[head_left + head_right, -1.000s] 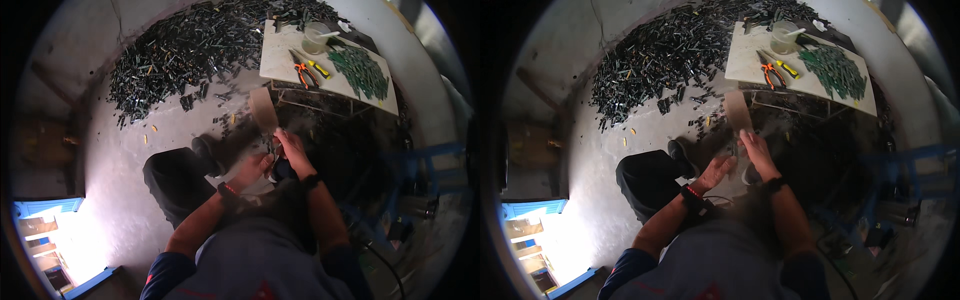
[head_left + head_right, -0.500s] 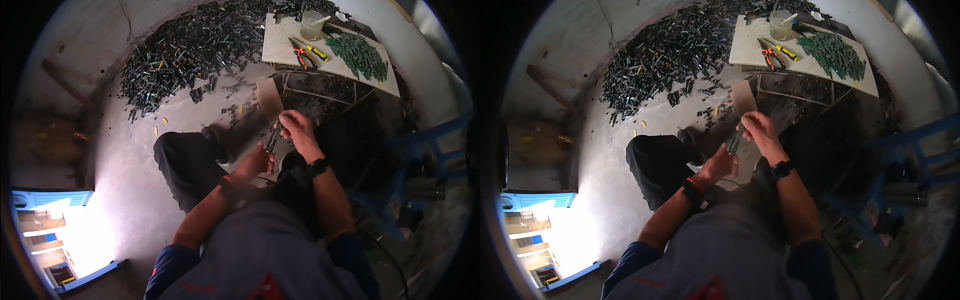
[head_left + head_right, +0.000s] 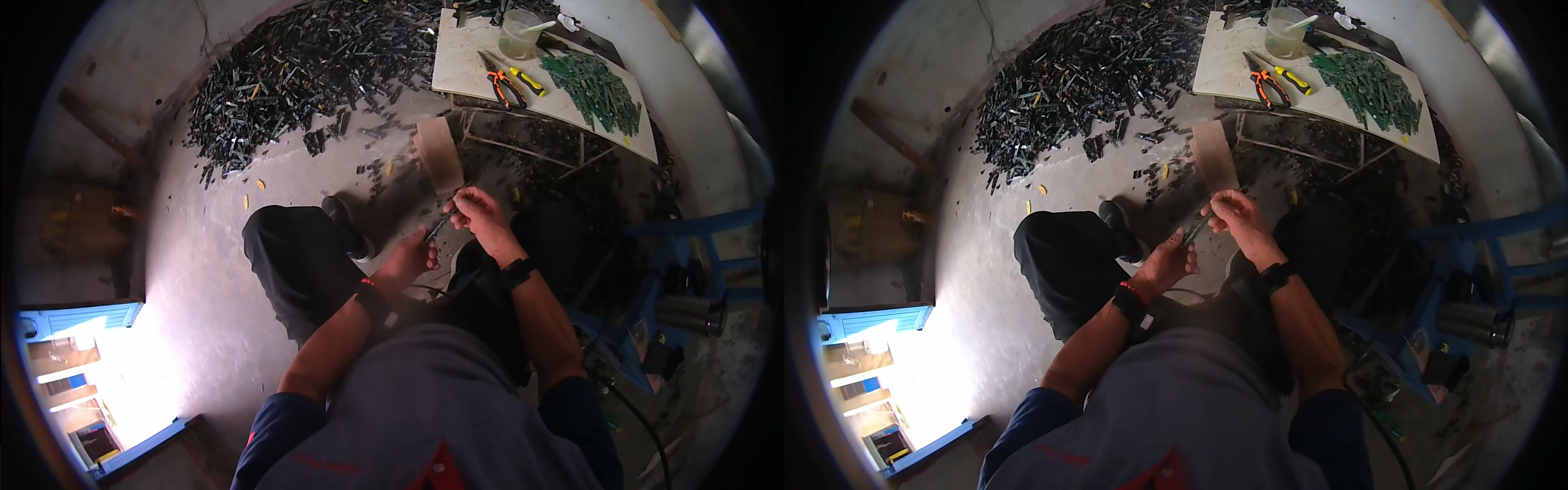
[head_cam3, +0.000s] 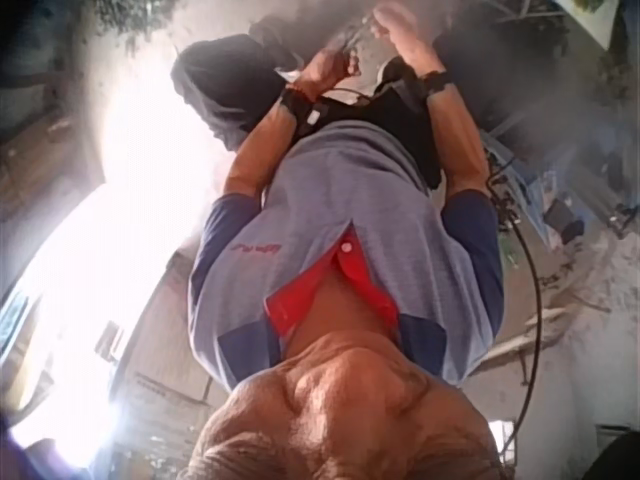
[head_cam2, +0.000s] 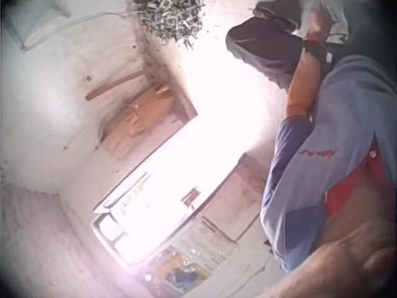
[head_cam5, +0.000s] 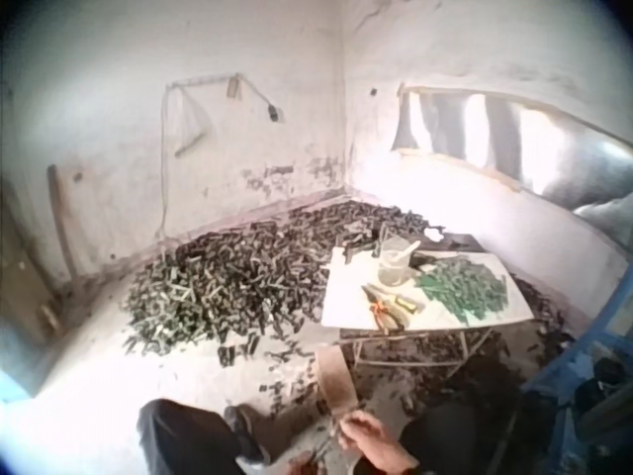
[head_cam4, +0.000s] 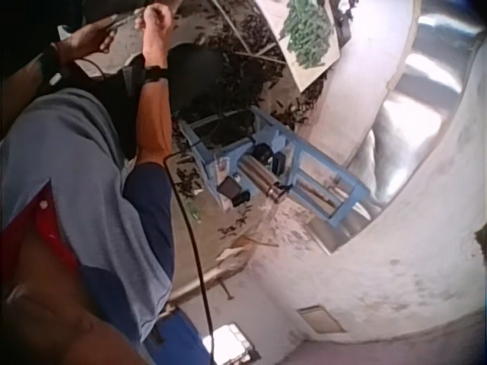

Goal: The person sits on the floor and disassembles small electronic components using pliers and a screwdriver. They remove parts from circuit boards and place them on a nearby table, while debris accumulates on the floor.

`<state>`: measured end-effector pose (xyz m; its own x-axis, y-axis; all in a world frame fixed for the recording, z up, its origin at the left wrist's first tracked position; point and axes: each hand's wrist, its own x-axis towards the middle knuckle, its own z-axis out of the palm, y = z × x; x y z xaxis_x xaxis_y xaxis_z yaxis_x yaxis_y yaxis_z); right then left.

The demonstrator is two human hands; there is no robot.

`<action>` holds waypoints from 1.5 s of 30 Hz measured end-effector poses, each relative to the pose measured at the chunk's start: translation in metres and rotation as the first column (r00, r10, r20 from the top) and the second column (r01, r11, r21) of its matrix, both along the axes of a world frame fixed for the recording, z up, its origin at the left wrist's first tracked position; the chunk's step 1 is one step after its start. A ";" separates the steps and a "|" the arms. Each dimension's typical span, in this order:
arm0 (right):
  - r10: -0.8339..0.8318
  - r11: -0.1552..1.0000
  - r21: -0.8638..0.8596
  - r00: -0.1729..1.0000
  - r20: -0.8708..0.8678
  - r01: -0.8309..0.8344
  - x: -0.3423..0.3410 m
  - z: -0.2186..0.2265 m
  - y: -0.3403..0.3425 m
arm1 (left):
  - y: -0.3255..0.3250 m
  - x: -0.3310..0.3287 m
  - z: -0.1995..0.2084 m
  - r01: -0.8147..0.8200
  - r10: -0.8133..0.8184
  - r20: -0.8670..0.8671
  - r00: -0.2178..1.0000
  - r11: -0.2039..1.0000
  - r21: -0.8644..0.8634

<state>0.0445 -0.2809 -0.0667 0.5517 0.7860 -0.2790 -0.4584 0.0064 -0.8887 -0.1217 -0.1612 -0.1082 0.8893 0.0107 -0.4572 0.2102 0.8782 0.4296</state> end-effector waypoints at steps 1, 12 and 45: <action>-0.007 0.999 -0.035 0.999 -0.038 0.005 -0.001 0.002 0.002 | 0.003 -0.001 -0.002 -0.006 0.006 0.006 1.000 1.000 0.027; 0.085 0.996 -0.040 0.995 0.051 -0.083 -0.001 -0.006 -0.004 | 0.013 -0.005 0.003 -0.067 0.078 -0.054 0.996 0.981 0.183; 0.165 0.951 -0.274 0.984 0.066 -0.141 -0.003 -0.016 -0.006 | 0.018 -0.007 -0.008 -0.045 0.049 -0.070 0.996 0.997 0.067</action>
<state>0.0418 -0.2872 -0.0828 0.4622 0.7663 -0.4463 -0.3560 -0.3006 -0.8848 -0.1286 -0.1432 -0.1158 0.8520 0.0838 -0.5169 0.2018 0.8583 0.4718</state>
